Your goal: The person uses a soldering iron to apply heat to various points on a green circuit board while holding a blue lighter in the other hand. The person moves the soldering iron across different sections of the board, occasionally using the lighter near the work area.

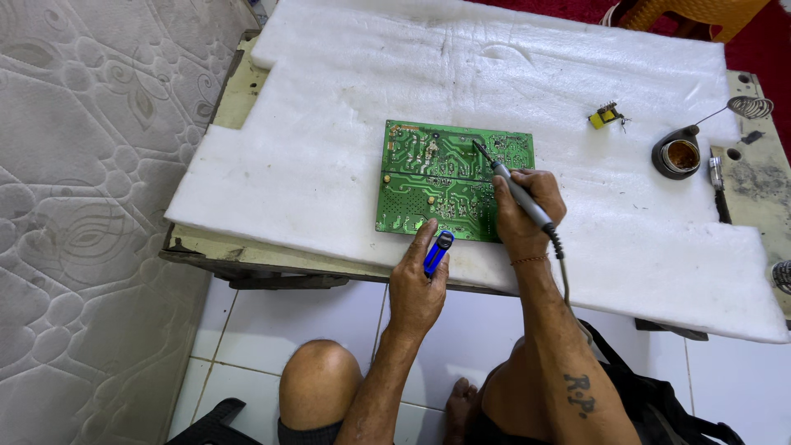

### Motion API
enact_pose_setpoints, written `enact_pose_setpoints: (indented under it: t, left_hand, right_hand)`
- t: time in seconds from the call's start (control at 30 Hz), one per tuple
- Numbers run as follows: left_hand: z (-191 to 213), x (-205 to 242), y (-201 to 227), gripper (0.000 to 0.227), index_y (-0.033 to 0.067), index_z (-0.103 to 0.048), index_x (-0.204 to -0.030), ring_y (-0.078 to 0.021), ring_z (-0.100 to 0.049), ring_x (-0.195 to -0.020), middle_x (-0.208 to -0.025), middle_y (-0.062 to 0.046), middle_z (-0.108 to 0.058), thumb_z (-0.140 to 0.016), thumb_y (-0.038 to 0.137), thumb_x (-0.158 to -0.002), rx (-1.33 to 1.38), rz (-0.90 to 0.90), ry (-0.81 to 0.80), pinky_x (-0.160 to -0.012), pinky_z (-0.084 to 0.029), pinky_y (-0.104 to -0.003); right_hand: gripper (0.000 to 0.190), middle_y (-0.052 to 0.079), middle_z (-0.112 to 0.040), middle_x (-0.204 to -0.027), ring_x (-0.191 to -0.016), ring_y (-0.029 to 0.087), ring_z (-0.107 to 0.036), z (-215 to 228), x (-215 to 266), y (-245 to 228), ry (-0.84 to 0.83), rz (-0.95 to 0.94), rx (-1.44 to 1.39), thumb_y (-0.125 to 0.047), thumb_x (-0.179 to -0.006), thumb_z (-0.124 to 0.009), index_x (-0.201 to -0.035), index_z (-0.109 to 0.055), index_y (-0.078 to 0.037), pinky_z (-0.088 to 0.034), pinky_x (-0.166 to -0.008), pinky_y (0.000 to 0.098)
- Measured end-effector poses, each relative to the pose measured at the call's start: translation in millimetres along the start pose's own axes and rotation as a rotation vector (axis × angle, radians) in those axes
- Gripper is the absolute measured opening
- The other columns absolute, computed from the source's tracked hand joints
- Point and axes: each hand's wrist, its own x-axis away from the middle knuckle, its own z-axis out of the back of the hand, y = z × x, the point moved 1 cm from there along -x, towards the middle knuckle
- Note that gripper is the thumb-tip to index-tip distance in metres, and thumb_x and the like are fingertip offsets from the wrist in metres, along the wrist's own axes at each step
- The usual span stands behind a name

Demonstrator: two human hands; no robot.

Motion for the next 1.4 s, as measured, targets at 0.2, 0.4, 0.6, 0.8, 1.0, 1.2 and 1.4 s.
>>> enact_pose_setpoints:
  t: [0.2, 0.4, 0.6, 0.8, 1.0, 1.2, 1.4]
  left_hand:
    - [-0.5, 0.3, -4.0, 0.047, 0.0091, -0.056, -0.136, -0.0445, -0.055, -0.122, -0.131, -0.025, -0.060, -0.063, 0.005, -0.089, 0.018, 0.007, -0.003, -0.098, -0.047, -0.051]
    - [0.0, -0.4, -4.2, 0.048, 0.0095, -0.056, -0.136, -0.0446, -0.054, -0.122, -0.132, -0.025, -0.060, -0.062, 0.005, -0.089, 0.029, 0.012, -0.010, -0.099, -0.047, -0.051]
    - [-0.2, 0.9, -1.7, 0.047, 0.0095, -0.056, -0.136, -0.0447, -0.054, -0.122, -0.132, -0.025, -0.060, -0.062, 0.005, -0.089, 0.013, 0.014, -0.008, -0.099, -0.046, -0.052]
    - [2.8, 2.0, 10.5, 0.050, 0.0132, -0.056, -0.138, -0.0468, -0.057, -0.117, -0.126, -0.026, -0.063, -0.065, 0.012, -0.089, 0.108, 0.152, -0.007, -0.094, -0.048, -0.053]
    - [-21.5, 1.4, 34.7, 0.032, 0.0050, -0.071, -0.114, -0.0140, -0.065, -0.051, -0.086, -0.012, -0.075, -0.075, 0.019, -0.086, 0.475, 0.341, 0.053, -0.045, -0.052, -0.025]
    - [-60.5, -3.7, 50.5, 0.033, 0.0027, -0.075, -0.103, -0.0078, -0.065, -0.059, -0.074, -0.008, -0.071, -0.081, 0.028, -0.082, 0.652, 0.448, 0.094, -0.052, -0.055, -0.021]
    - [-62.9, 1.7, 65.7, 0.023, 0.0084, -0.078, -0.090, -0.0012, -0.056, -0.048, -0.062, -0.002, -0.068, -0.084, 0.028, -0.081, 0.743, 0.529, 0.056, -0.043, -0.047, -0.015]
  right_hand:
    - [0.024, 0.018, -0.068, -0.085, -0.084, 0.032, -0.071, 2.3, -3.6, -3.9, -0.026, -0.073, -0.015, -0.002, -0.081, -0.088, -0.082, -0.064, 0.000, -0.058, -0.072, 0.0371]
    - [0.023, 0.019, -0.068, -0.087, -0.083, 0.025, -0.073, 2.5, -8.0, -9.1, 0.131, -0.651, -0.353, -0.001, -0.083, -0.082, -0.086, -0.059, 0.002, -0.065, -0.075, 0.0312]
    - [0.023, 0.019, -0.069, -0.085, -0.076, 0.024, -0.075, 4.2, -9.7, 1.9, 0.186, -0.780, -0.458, 0.001, -0.079, -0.082, -0.085, -0.060, 0.002, -0.068, -0.073, 0.0303]
    - [0.024, 0.019, -0.066, -0.090, -0.073, 0.022, -0.072, 11.3, -8.8, 0.3, 0.095, -0.631, -0.437, 0.003, -0.079, -0.083, -0.089, -0.062, 0.001, -0.065, -0.066, 0.0301]
    - [0.025, 0.020, -0.063, -0.079, -0.064, 0.020, -0.066, 25.9, -5.2, -76.2, -0.001, -0.397, -0.271, 0.003, -0.083, -0.083, -0.095, -0.062, 0.009, -0.057, -0.057, 0.0299]
    - [0.021, 0.019, -0.067, -0.075, -0.060, 0.028, -0.067, 55.2, 18.5, -95.1, 0.017, 0.001, -0.067, 0.007, -0.077, -0.088, -0.086, -0.070, 0.006, -0.052, -0.051, 0.0317]
    - [0.016, 0.016, -0.069, -0.080, -0.074, 0.033, -0.070, 66.7, 18.6, -109.6, -0.039, 0.181, -0.005, 0.007, -0.077, -0.084, -0.089, -0.075, 0.000, -0.055, -0.064, 0.0374]
